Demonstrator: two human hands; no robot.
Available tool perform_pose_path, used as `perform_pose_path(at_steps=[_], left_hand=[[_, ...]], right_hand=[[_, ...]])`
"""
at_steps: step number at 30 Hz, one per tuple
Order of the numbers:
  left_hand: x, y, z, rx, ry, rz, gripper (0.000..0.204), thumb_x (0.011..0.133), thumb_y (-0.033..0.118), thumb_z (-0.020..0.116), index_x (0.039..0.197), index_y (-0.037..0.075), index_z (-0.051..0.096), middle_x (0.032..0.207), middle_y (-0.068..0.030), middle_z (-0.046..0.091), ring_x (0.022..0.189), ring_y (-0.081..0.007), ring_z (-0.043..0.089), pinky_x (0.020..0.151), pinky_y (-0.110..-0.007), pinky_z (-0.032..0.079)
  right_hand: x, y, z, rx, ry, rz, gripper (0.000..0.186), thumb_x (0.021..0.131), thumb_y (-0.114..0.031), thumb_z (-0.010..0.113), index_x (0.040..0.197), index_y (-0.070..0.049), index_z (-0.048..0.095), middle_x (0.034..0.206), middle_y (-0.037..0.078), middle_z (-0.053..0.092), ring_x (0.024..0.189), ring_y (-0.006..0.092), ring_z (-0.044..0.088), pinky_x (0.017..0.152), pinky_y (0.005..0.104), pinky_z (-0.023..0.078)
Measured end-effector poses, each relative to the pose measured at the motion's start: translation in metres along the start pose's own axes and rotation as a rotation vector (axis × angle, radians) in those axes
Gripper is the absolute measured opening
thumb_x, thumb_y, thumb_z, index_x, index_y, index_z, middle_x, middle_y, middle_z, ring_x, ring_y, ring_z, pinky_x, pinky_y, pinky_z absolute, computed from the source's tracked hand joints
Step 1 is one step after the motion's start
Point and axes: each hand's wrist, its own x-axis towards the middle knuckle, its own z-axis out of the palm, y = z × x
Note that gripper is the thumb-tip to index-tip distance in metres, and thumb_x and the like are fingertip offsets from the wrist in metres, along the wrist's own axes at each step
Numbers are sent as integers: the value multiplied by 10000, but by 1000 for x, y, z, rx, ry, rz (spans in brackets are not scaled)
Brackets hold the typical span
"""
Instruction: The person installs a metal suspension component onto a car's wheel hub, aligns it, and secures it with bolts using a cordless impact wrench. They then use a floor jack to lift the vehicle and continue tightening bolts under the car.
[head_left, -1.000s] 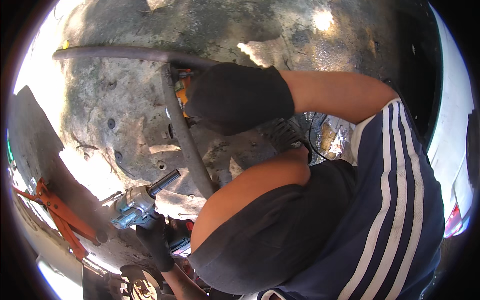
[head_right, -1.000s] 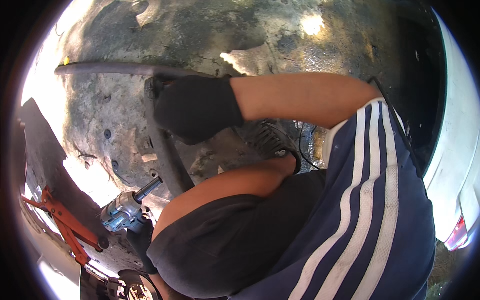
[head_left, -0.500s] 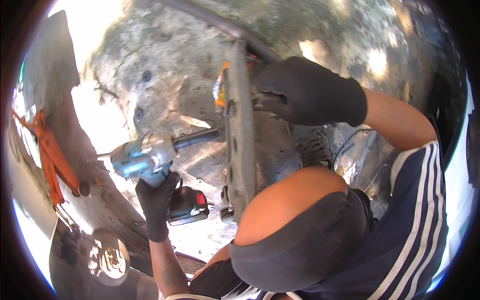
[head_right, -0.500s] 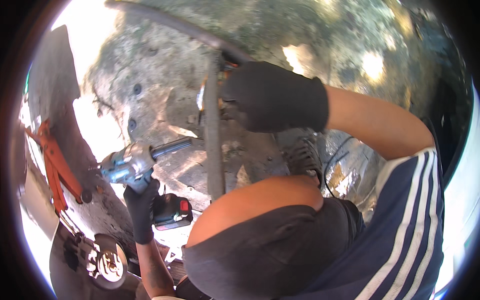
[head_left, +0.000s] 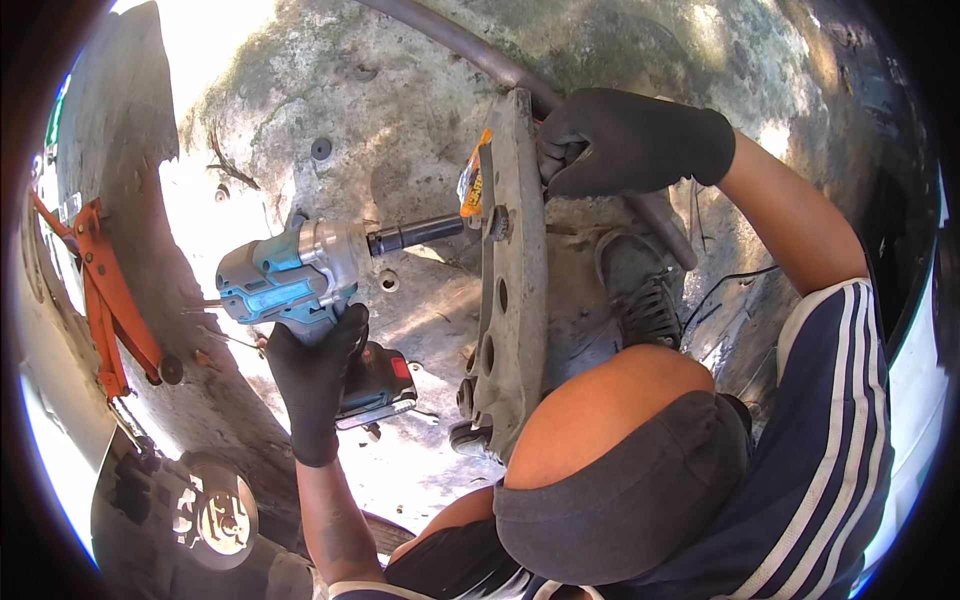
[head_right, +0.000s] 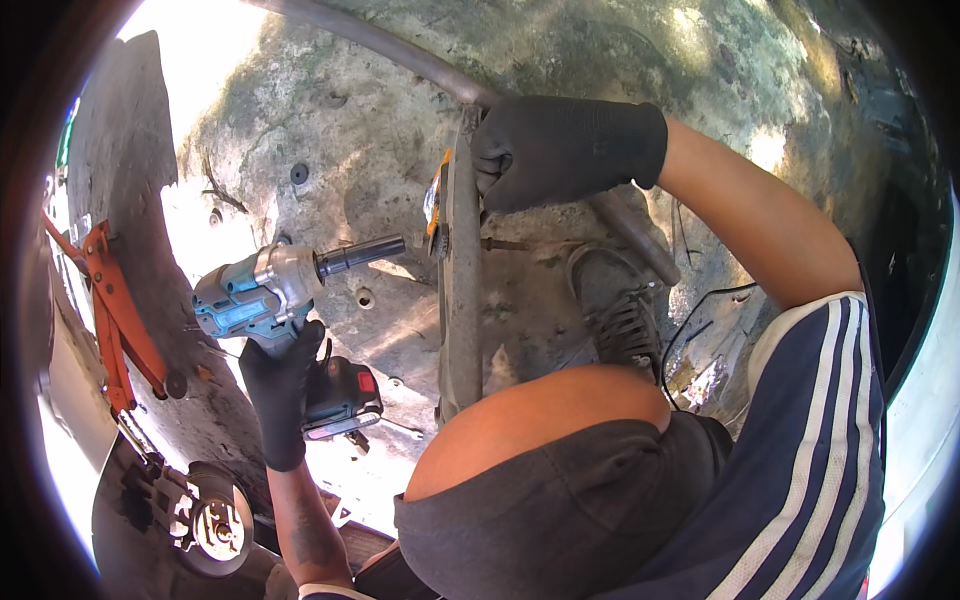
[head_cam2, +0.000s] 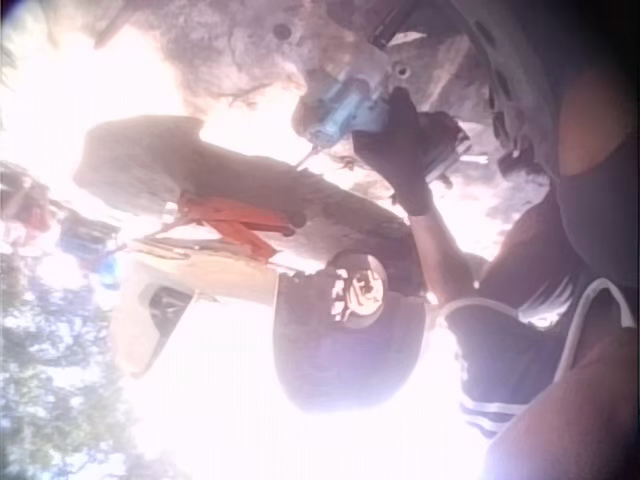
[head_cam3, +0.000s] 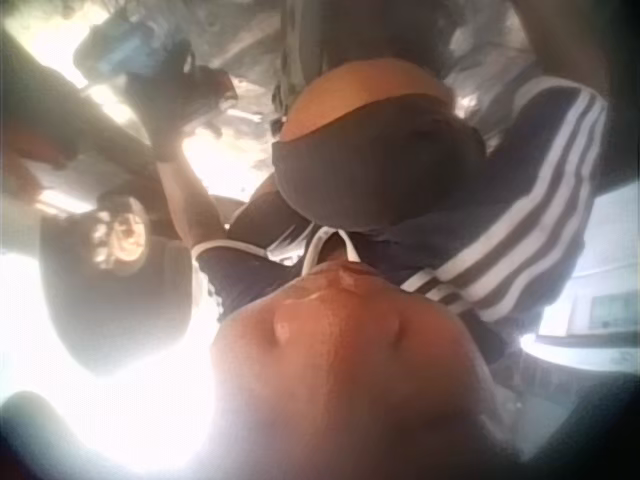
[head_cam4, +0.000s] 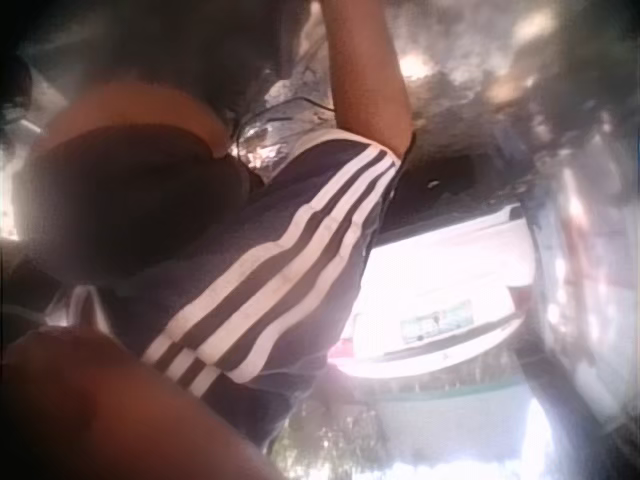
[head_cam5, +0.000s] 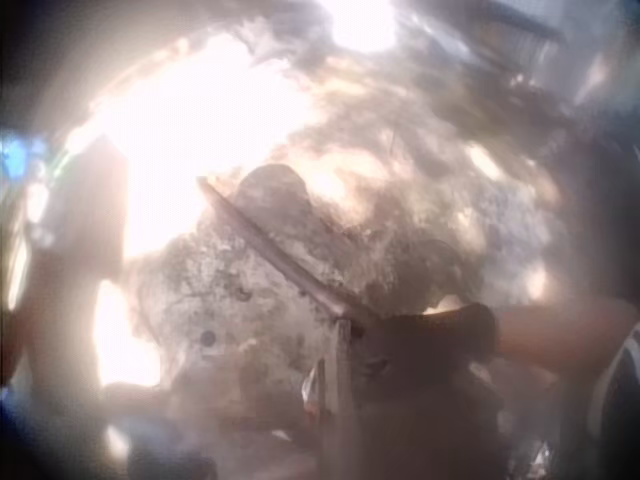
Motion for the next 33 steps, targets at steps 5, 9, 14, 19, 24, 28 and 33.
perform_pose_path(at_steps=[5,9,14,19,24,28,33], left_hand=[[4,8,-2,65,-41,10,265,786,33,791,991,-38,639,800,-61,678,653,-106,621,569,-238,495],[10,24,-1,159,-83,42,252,784,64,799,968,-30,653,783,-57,683,647,-95,620,562,-241,496],[20,40,-8,243,-190,4,217,874,167,731,969,-9,648,749,-27,651,612,-76,578,551,-226,462],[26,-2,-23,-92,-224,4,261,963,243,622,1046,-4,603,796,-20,625,639,-86,558,593,-227,454],[22,-20,-36,-86,-293,-24,412,1003,288,556,1230,-55,579,1132,-109,559,922,-133,602,786,-269,505],[23,-17,-23,9,-216,61,339,955,284,634,1060,-37,611,821,-38,613,690,-95,578,630,-245,478],[19,6,-9,176,-131,65,274,828,192,776,934,-38,673,728,-55,671,619,-82,598,548,-245,479]], right_hand=[[-15,-8,21,-24,196,-78,267,772,-229,666,793,30,607,694,197,587,633,335,573,652,427,469],[-13,-6,19,-52,179,-111,268,777,-228,654,748,23,563,694,197,558,665,366,565,675,439,466],[-9,-8,15,-73,156,-141,286,771,-223,696,852,30,589,799,223,603,743,386,598,704,429,477],[-12,-12,12,-61,124,-104,268,765,-212,702,831,22,587,772,221,588,724,390,584,686,432,466],[-12,-16,14,-30,171,-126,252,772,-215,684,769,7,563,724,205,559,685,377,547,673,448,449],[-12,-16,13,-53,160,-143,250,766,-217,698,803,7,592,750,210,583,702,386,568,681,447,462],[-15,-20,15,-52,164,-104,261,765,-225,713,827,7,611,764,207,598,712,390,587,690,443,476]])
